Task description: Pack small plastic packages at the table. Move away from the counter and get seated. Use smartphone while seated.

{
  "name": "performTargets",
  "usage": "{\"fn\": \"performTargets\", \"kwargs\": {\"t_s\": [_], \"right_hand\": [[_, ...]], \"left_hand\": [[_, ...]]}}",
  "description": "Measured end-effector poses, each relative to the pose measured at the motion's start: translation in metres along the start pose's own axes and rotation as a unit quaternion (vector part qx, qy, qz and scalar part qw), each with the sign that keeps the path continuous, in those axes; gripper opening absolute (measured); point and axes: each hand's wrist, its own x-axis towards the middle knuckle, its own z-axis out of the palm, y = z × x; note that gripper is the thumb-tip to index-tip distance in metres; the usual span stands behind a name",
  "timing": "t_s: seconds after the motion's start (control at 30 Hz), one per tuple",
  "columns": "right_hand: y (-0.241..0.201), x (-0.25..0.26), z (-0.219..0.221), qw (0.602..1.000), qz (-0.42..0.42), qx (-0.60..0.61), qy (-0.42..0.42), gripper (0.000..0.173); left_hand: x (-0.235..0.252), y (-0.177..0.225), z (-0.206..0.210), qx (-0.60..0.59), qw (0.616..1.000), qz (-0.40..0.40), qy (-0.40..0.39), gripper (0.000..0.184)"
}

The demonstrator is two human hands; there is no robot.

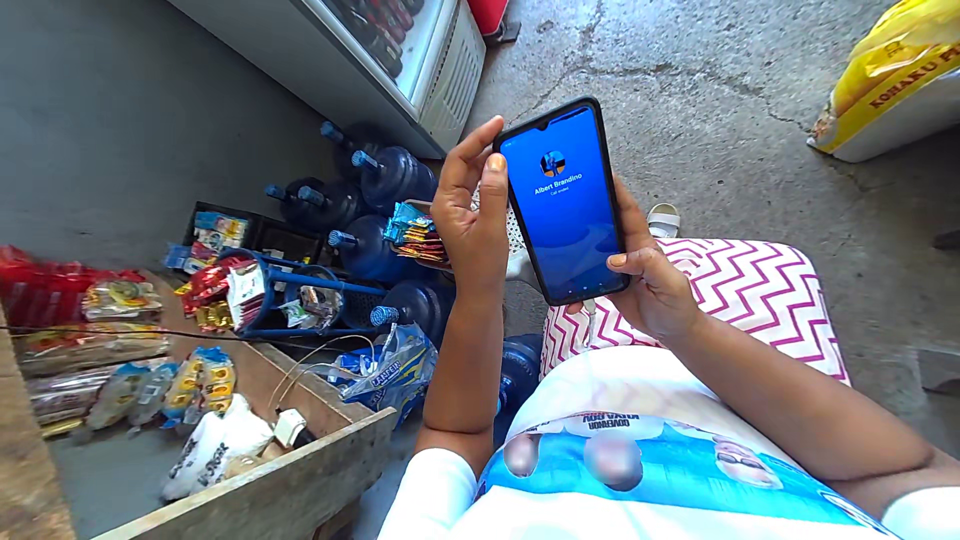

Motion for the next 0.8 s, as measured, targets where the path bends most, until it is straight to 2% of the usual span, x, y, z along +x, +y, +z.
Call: {"fn": "performTargets", "kwargs": {"t_s": [0.17,0.4,0.53,0.7,0.8], "right_hand": [[0.001,0.0,-0.001,1.0,-0.004,-0.003,-0.007,0.071],[0.0,0.0,0.0,1.0,-0.001,-0.012,-0.004,0.071],[0.0,0.0,0.001,1.0,0.0,-0.016,0.003,0.071],[0.0,0.001,0.0,1.0,-0.004,-0.01,-0.002,0.069],[0.0,0.001,0.0,1.0,-0.003,-0.011,-0.001,0.072]], "left_hand": [[0.011,0.0,0.003,0.028,0.999,0.004,0.042,0.018],[0.013,0.0,0.005,0.04,0.998,-0.003,0.044,0.011],[0.008,0.0,0.002,0.031,0.999,-0.012,0.015,0.022],[-0.001,0.006,0.001,0.017,0.998,-0.051,-0.031,0.05],[-0.003,0.008,0.001,-0.008,0.997,-0.059,-0.042,0.054]]}}
